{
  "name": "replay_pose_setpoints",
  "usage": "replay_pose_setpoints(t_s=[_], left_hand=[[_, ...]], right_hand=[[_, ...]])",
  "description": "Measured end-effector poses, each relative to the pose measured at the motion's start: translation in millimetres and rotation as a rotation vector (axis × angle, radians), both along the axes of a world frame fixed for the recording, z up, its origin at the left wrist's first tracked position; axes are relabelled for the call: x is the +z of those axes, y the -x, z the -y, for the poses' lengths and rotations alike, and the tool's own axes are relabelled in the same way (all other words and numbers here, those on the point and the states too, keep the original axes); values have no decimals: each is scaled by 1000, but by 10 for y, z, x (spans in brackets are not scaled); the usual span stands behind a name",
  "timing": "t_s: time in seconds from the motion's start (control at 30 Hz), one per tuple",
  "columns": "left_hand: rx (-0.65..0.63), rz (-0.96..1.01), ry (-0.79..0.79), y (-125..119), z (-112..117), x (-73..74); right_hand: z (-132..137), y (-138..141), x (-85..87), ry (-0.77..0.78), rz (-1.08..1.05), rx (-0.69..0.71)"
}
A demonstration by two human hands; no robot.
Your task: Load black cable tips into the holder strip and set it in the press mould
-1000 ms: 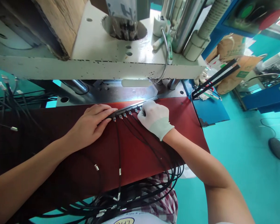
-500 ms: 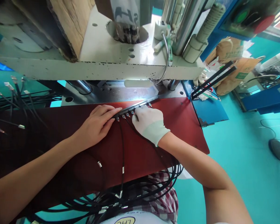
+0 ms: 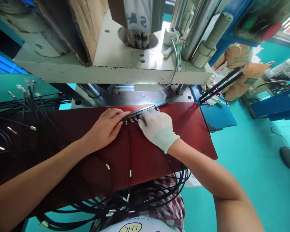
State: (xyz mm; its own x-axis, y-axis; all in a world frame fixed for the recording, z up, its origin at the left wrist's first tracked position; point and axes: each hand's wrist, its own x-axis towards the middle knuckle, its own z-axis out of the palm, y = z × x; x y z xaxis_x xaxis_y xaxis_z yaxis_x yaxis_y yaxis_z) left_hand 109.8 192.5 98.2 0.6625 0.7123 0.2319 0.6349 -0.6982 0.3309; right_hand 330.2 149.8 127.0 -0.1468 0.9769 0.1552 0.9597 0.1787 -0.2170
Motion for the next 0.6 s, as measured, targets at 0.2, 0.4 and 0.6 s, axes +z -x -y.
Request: replay_pose_setpoints(t_s=[0.2,0.4,0.6], left_hand=[[-4,0,5,-2,16,-2],[-44,16,2,10,-4,-20],[17,-21,3,-1,39,39]], right_hand=[[141,140,25,76,99,33],[69,222,-68,86,59,34],[217,-6,70,67,-127,66]])
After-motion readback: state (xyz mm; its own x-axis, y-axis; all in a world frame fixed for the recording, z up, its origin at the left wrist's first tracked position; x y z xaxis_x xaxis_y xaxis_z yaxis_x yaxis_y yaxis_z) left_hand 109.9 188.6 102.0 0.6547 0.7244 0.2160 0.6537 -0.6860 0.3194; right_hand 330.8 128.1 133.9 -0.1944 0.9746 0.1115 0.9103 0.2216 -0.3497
